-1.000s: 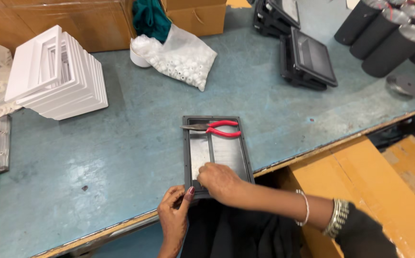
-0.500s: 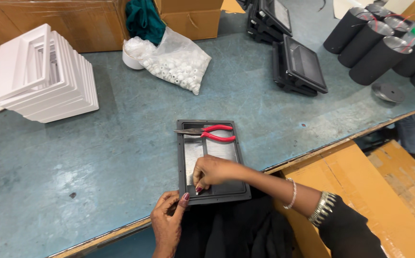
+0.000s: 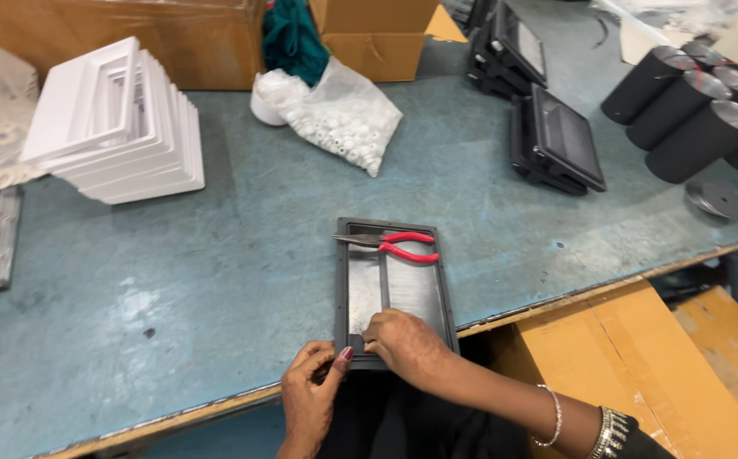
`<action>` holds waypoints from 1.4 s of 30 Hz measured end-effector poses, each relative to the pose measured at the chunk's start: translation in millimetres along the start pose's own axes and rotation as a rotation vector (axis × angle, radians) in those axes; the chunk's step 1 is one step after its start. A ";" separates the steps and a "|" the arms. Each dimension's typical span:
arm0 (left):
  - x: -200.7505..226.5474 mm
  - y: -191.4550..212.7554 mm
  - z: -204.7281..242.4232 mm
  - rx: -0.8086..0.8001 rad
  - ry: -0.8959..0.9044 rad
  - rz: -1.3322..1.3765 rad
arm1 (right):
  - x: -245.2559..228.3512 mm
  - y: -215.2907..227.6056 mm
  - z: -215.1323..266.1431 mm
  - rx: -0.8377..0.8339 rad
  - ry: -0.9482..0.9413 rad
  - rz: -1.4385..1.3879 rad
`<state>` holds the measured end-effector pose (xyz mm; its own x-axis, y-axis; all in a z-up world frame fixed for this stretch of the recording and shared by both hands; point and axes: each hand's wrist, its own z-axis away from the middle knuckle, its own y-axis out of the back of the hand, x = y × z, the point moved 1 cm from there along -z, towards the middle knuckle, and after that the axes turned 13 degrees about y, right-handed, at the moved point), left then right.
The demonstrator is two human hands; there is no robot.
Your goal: The person picks up a black plastic enclosure, places it on the table, and inserts white plastic fasteners into its corners. She then uses red-handled pliers to press and secure the fasteners into place.
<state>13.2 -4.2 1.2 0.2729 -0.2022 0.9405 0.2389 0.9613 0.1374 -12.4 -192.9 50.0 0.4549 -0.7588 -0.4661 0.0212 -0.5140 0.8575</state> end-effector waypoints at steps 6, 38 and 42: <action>8.8 3.1 0.9 0.006 -0.018 -0.050 | 2.4 3.2 -10.7 -0.045 -0.075 -0.068; 9.5 3.3 2.3 -0.075 -0.084 0.006 | 78.2 54.6 22.4 0.260 -0.092 0.140; 7.1 3.5 1.1 -0.093 -0.076 0.013 | 81.7 51.5 25.4 0.238 -0.147 0.058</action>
<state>14.9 -2.1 8.6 0.2061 -0.1716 0.9634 0.3221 0.9415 0.0988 3.3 -291.6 50.6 0.3152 -0.8305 -0.4593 -0.2185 -0.5344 0.8165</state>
